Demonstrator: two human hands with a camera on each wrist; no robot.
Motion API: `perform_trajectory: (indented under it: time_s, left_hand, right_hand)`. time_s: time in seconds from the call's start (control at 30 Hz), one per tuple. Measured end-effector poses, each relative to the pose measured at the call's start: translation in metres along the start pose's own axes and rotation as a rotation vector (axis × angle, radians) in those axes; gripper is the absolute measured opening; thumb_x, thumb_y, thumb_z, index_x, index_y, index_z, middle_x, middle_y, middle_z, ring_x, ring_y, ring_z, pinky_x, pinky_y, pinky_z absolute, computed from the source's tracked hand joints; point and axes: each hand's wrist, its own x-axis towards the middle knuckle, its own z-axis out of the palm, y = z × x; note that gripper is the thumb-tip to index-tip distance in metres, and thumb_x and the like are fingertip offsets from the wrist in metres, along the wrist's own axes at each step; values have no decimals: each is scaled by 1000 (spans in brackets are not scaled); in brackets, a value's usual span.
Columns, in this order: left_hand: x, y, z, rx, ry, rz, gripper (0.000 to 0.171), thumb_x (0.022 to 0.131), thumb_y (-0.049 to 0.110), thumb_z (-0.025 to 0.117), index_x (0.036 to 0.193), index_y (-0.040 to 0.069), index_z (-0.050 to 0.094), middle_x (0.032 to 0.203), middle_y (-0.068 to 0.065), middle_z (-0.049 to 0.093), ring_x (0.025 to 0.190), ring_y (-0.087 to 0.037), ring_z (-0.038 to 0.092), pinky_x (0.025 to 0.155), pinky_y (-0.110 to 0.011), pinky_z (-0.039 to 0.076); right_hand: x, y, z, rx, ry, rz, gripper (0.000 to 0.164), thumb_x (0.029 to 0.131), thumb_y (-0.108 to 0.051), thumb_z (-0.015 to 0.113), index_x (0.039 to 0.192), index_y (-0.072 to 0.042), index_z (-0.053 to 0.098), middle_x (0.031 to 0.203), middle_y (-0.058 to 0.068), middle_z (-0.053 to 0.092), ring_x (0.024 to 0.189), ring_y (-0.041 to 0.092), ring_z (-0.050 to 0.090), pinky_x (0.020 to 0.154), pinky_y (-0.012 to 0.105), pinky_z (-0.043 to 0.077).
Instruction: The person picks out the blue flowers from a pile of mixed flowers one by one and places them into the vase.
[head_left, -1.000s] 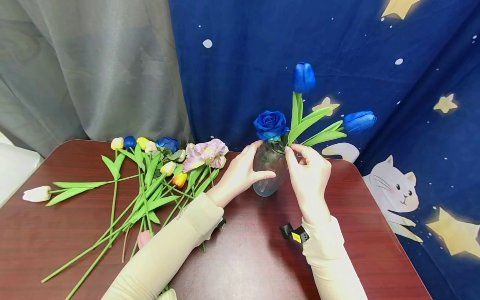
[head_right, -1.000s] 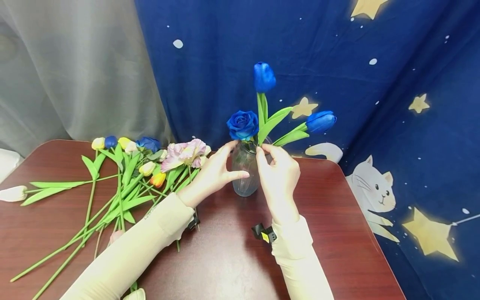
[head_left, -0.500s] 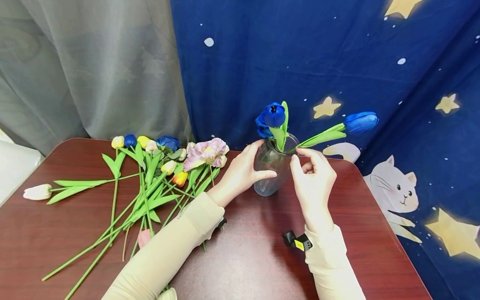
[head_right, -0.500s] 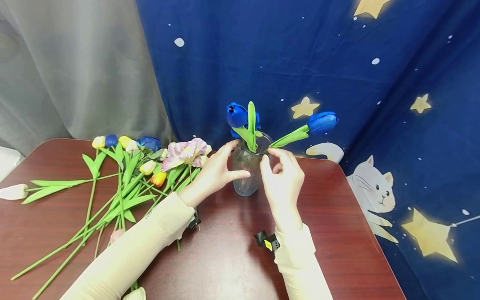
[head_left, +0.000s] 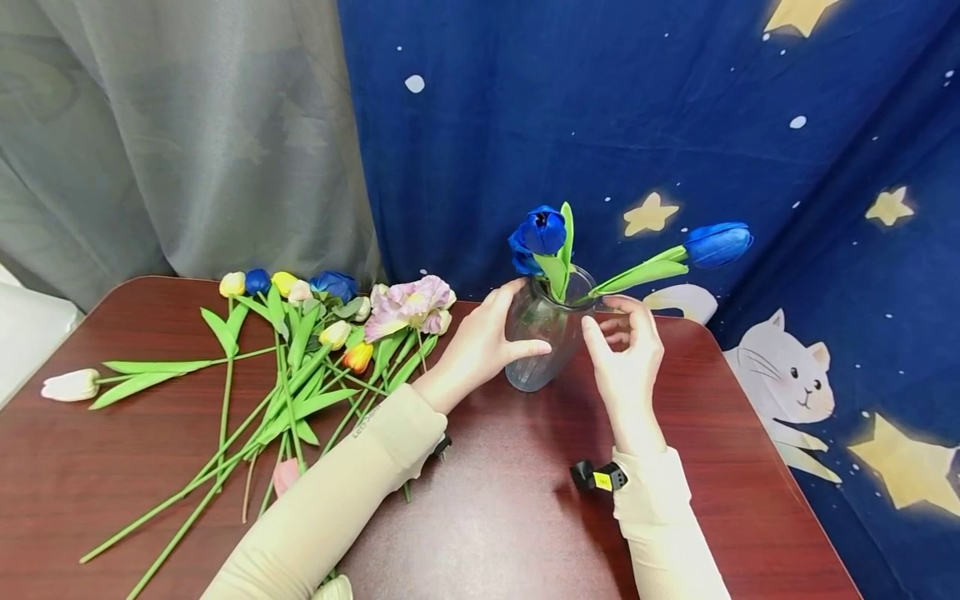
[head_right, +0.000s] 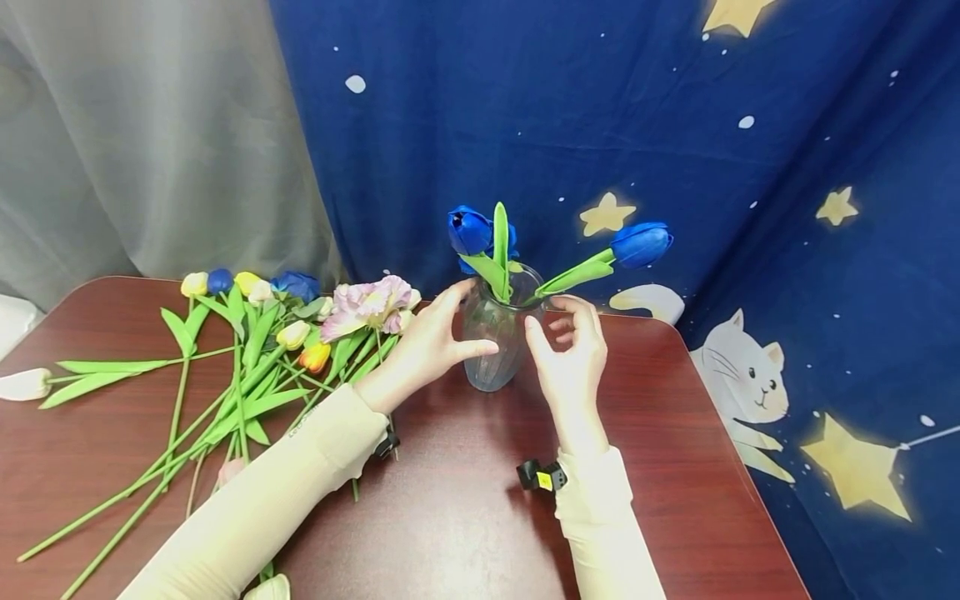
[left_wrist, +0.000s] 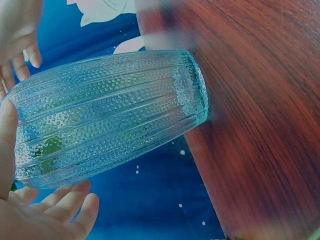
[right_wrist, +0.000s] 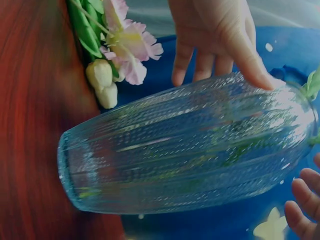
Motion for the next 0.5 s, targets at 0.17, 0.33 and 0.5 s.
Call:
perform_trajectory:
  time_s: [0.17,0.33,0.5]
  left_hand:
    - [0,-1,0,0,13,11,89,75,40,81,144,6,36,137,-14,47,125,-26,47,100,-39,41]
    - [-1,-1,0,-5,11,8,89,75,39,81,144,6,35,137,-13,48,124,-26,48,100,-39,41]
    - [0,-1,1,-1,13,8,89,75,40,81,144,6,36,136,-13,48,123,-26,48,100,-40,41]
  right_hand:
    - [1,4,1,81,-61,8,37,81,-3,71,116,3,61,110,17,60,89,30,60,78,31,46]
    - [2,-12,0,159,-138,56,43,80,8,65,121,13,51,108,30,58,101,41,55,90,41,42]
    - [1,-15,0,180,-236,126,50,83,10,61,130,14,44,127,30,51,117,37,50,101,49,34]
